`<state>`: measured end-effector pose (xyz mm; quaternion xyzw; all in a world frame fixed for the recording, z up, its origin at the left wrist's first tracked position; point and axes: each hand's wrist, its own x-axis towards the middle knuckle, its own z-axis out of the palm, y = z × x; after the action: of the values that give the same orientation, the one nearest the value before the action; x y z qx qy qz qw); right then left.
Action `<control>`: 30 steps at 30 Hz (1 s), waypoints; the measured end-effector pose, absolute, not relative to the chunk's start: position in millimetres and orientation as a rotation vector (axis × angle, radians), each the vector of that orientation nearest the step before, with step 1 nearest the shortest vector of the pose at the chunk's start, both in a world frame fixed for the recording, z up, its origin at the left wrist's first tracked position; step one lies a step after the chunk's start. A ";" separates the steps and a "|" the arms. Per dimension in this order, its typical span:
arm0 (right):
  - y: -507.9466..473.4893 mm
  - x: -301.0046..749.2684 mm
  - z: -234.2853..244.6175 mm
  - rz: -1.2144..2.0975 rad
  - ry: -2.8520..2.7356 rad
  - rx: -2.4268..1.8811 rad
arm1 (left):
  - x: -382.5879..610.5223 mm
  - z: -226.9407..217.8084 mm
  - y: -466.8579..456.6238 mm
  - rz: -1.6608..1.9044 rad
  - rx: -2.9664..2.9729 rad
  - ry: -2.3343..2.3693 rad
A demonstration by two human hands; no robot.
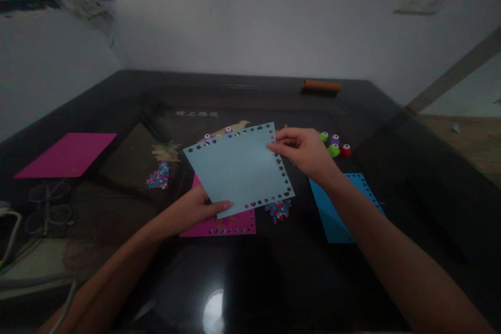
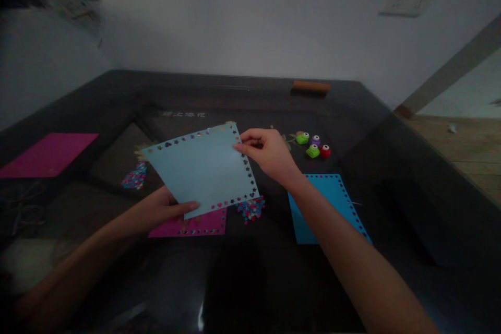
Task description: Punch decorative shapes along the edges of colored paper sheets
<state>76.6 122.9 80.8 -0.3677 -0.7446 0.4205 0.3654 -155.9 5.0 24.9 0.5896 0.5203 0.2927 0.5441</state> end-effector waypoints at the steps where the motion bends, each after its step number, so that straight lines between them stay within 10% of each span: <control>1: 122.7 76.3 80.2 1.078 -1.917 -0.943 | -155.6 25.1 5.0 0.695 1.405 1.227; 30: 129.1 85.5 75.4 1.229 -1.834 -0.926 | -144.7 35.4 -5.5 0.523 1.416 1.100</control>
<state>85.5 129.1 75.4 -0.3600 -0.7132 0.4778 0.3653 -144.7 -5.5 35.4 0.6094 0.4735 0.2249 0.5948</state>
